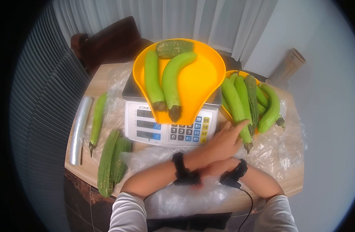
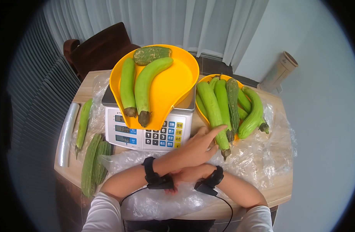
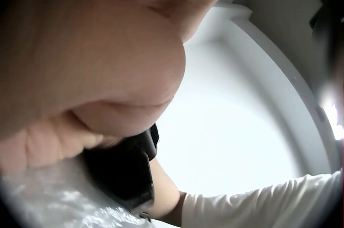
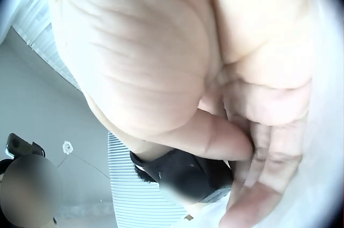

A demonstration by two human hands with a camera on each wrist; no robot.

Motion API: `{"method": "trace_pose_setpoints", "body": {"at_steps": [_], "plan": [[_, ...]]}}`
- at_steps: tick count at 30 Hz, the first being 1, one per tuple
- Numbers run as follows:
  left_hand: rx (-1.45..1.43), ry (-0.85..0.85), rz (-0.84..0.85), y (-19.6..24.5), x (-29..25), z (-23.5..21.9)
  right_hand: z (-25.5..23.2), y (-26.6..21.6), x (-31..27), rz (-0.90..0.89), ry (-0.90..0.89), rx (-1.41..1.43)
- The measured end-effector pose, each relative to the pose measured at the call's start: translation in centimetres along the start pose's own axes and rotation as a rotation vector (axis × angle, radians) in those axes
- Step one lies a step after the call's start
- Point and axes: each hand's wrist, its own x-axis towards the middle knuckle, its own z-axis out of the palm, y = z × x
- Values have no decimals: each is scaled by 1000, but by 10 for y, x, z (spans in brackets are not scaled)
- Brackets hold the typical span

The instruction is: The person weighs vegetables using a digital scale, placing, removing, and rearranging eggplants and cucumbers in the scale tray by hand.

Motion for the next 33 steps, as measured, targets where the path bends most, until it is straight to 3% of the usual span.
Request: {"method": "trace_pose_setpoints", "body": {"at_steps": [3, 5, 6, 10, 12, 15, 17, 18, 21, 24, 27, 33], "plan": [[175, -51, -50, 20, -6, -23, 2, -7, 2, -21, -8, 108], [178, -5, 114, 24, -5, -39, 7, -16, 2, 7, 53, 109], [230, 94, 182, 29, -6, -46, 8, -17, 2, 7, 50, 112], [202, 219, 184, 78, -22, -96, 7, -14, 4, 30, 61, 115], [436, 526, 270, 87, -31, -112, 6, -16, 5, 44, 43, 139], [622, 661, 124, 93, -42, -139, 7, -21, 4, 82, 49, 89], [1006, 756, -10, 85, -47, -154, 6, -19, 5, 87, 46, 79], [1059, 673, -204, 83, -48, -159, 6, -20, 5, 89, 43, 77], [1108, 563, -323, 58, -45, -165, 6, -23, 5, 104, 43, 64], [1164, 720, -196, 35, -36, -162, 7, -22, 5, 110, 44, 71], [1271, 811, -181, 20, -24, -164, 7, -23, 5, 99, 39, 112], [1192, 704, -308, 20, -22, -169, 5, -20, 5, 89, 18, 136]]}}
